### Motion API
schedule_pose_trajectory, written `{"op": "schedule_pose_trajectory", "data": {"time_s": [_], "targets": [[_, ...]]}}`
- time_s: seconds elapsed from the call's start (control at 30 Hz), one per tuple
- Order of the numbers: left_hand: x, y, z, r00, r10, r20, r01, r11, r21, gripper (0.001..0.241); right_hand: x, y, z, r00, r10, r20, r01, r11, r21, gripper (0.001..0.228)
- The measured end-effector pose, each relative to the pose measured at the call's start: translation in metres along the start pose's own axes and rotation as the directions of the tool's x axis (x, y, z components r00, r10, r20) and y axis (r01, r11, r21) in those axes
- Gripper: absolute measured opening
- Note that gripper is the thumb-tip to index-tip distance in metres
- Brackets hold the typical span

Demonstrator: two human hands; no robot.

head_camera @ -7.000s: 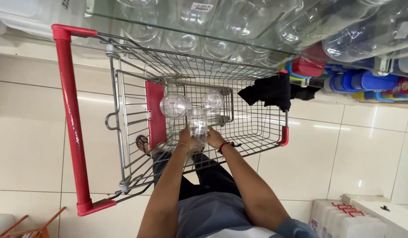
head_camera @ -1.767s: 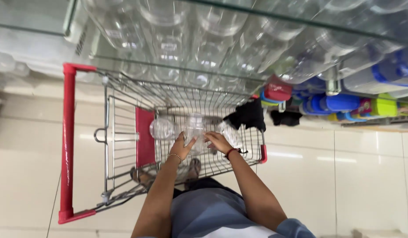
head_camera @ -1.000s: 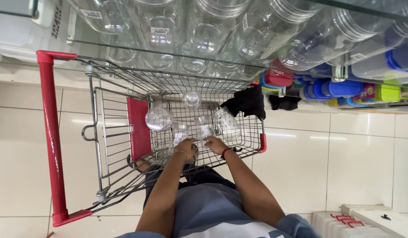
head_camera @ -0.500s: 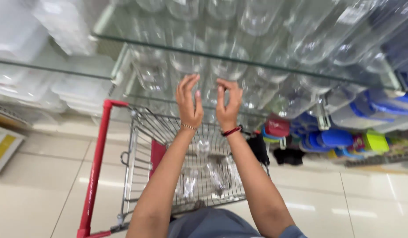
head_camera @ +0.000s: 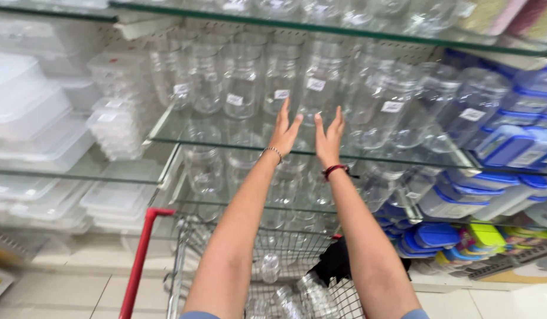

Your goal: Picking up plastic jars from a shelf and placing them in a shopping cart, then wiping the shelf with a cloth.

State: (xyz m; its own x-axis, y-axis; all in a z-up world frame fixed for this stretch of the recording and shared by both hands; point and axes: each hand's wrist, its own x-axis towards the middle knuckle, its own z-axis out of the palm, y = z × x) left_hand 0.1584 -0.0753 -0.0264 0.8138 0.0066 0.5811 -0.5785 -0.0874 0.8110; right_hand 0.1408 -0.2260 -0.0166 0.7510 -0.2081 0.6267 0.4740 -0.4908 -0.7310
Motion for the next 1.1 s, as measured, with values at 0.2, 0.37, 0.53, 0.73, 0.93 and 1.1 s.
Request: {"op": "schedule_pose_trajectory", "data": {"time_s": [0.2, 0.37, 0.53, 0.73, 0.93, 1.1], "targets": [[0.009, -0.019, 0.021, 0.992, -0.004, -0.127, 0.023, 0.988, 0.15, 0.087, 0.009, 0.001, -0.004, 0.974, 0.19, 0.125, -0.201, 0.976, 0.078, 0.094], [0.014, -0.013, 0.017, 0.985, -0.128, -0.115, 0.141, 0.983, 0.115, 0.088, 0.021, -0.001, -0.002, 0.963, 0.215, 0.162, -0.242, 0.955, 0.171, 0.091], [-0.001, -0.002, 0.016, 0.993, -0.083, -0.082, 0.097, 0.979, 0.179, 0.084, 0.011, -0.009, -0.008, 0.973, 0.205, 0.102, -0.221, 0.957, 0.186, 0.088], [-0.078, 0.068, 0.021, 0.969, 0.021, -0.245, 0.001, 0.996, 0.089, 0.081, -0.05, -0.047, -0.031, 0.98, -0.183, -0.075, 0.196, 0.95, 0.243, 0.084], [-0.181, 0.035, 0.034, 0.873, 0.31, -0.376, -0.28, 0.951, 0.134, 0.1, -0.14, -0.021, -0.028, 0.921, -0.293, -0.259, 0.383, 0.808, 0.447, 0.101], [-0.269, 0.0, 0.018, 0.972, 0.133, -0.193, -0.072, 0.954, 0.292, 0.107, -0.23, 0.034, -0.043, 0.88, -0.47, -0.07, 0.475, 0.865, 0.162, 0.096]]}}
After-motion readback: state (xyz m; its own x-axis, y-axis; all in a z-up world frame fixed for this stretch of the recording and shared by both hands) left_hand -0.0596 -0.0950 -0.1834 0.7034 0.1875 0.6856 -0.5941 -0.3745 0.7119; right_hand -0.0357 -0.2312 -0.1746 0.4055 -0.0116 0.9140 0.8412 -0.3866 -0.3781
